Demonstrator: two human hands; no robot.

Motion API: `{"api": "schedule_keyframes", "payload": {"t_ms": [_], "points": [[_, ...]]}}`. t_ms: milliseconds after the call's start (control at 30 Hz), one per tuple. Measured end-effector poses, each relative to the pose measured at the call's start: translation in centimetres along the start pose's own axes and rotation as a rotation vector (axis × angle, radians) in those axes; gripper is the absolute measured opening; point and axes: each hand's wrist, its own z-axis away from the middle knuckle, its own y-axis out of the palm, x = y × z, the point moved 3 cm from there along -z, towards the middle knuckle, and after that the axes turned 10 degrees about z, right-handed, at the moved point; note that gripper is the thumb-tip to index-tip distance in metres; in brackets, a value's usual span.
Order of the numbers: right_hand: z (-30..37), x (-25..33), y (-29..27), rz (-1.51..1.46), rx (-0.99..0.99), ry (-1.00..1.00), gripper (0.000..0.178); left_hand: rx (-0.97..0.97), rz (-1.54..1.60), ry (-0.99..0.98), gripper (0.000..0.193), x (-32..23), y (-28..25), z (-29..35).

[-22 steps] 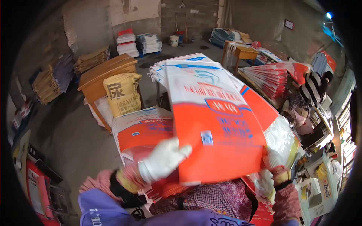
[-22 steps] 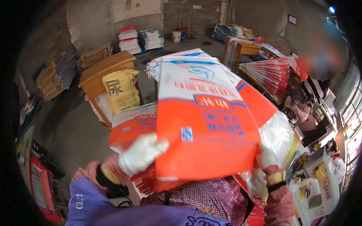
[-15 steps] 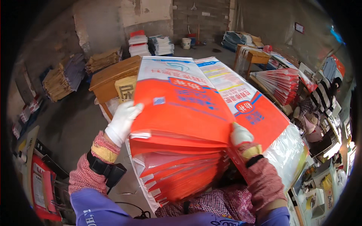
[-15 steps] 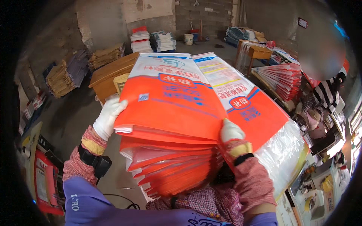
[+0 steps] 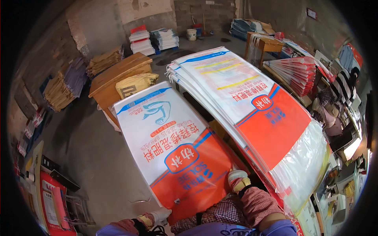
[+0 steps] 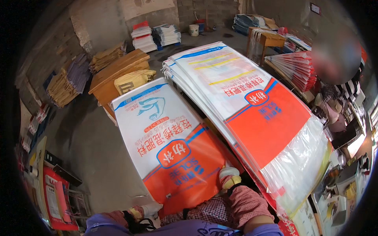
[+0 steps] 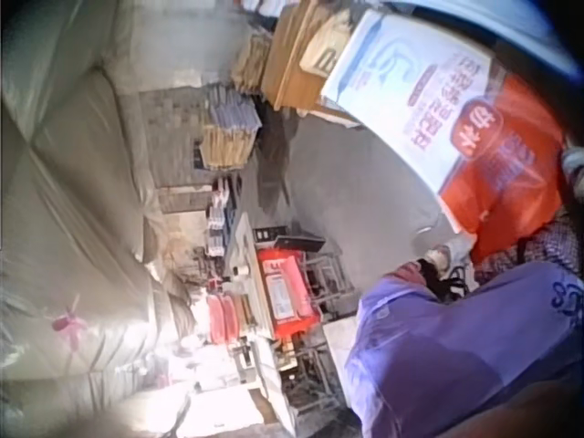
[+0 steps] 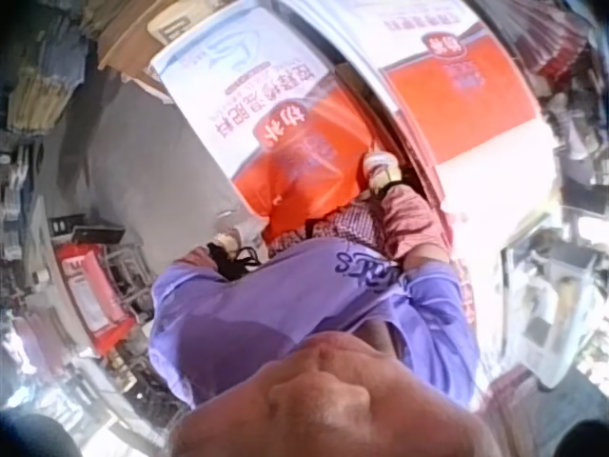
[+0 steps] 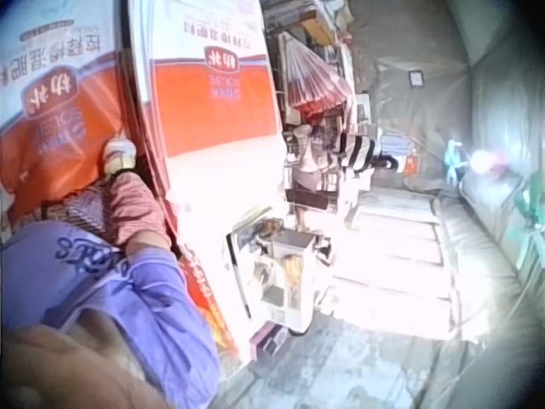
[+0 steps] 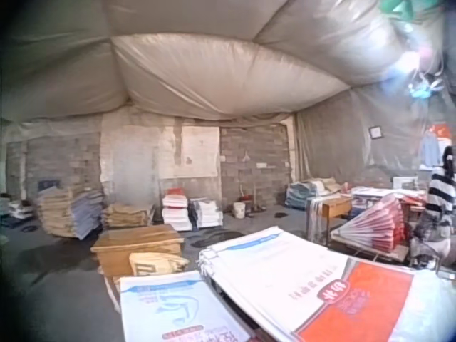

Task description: Using a heat-sealing machine to seal the openings of plastic fertilizer bags.

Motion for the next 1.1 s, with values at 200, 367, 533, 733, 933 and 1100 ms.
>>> {"api": "schedule_keyframes", "payload": {"t_ms": [200, 367, 533, 733, 933, 1100], "points": [[1.3, -4.0, 1.4, -0.575, -0.1, 0.327, 0.033, 0.053, -0.962, 0.634, 0.037, -4.3, -1.7, 0.7], [4.2, -5.3, 2.7, -0.928, -0.226, 0.546, 0.036, -0.011, -0.687, 0.015, 0.046, -7.8, -2.4, 0.2], [6.8, -5.9, 3.3, 0.513, -0.423, 0.522, 0.036, -0.274, -1.224, 0.019, 0.04, -14.1, -1.9, 5.6], [8.0, -5.2, 1.4, 0.642, -0.538, 0.766, 0.036, 0.159, -1.579, 0.621, 0.028, -24.3, 3.6, 10.0], [12.5, -7.9, -5.0, -0.654, 0.191, 0.043, 0.037, 0.073, -1.446, 1.369, 0.024, -41.6, 15.8, 16.5], [16.3, -10.4, -11.6, -0.708, 0.352, -0.121, 0.029, -0.274, -1.079, 1.654, 0.023, -51.3, 21.8, 13.7]]}}
